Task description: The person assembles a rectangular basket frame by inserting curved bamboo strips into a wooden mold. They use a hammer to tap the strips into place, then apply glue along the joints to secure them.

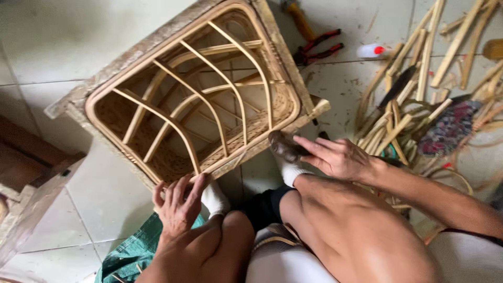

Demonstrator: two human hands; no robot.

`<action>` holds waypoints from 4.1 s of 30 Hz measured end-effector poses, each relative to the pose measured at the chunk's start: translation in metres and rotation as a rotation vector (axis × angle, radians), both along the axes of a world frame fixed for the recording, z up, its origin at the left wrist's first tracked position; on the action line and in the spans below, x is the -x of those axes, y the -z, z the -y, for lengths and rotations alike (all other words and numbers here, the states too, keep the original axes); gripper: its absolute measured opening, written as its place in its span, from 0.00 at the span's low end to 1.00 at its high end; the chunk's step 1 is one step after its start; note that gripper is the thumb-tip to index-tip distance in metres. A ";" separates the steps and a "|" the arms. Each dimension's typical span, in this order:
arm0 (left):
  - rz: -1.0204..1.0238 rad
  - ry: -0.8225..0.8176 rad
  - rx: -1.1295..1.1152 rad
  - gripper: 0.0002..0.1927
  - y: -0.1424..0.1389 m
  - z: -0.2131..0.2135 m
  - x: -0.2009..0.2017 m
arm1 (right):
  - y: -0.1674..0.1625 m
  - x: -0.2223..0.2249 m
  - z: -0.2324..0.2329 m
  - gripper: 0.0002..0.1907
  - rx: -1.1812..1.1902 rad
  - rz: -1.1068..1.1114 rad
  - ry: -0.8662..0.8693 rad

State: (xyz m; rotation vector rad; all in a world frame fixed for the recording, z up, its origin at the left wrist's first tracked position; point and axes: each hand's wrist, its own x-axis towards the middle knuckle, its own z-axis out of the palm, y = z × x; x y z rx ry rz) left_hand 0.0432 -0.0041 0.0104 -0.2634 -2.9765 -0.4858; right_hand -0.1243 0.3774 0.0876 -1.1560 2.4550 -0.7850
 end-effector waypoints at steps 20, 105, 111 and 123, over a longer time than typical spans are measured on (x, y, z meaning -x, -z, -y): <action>0.960 -0.424 0.309 0.18 0.022 0.088 0.039 | -0.003 0.119 0.093 0.08 0.124 -0.131 0.040; 0.404 -1.044 -1.670 0.29 0.018 0.065 0.081 | 0.047 0.323 0.327 0.19 0.088 0.218 0.056; 0.328 -0.996 -1.695 0.30 0.018 0.070 0.085 | 0.039 0.315 0.358 0.18 0.096 0.230 0.055; 0.260 -0.987 -1.686 0.31 0.036 0.068 0.077 | 0.004 0.240 0.404 0.18 0.208 0.033 -0.261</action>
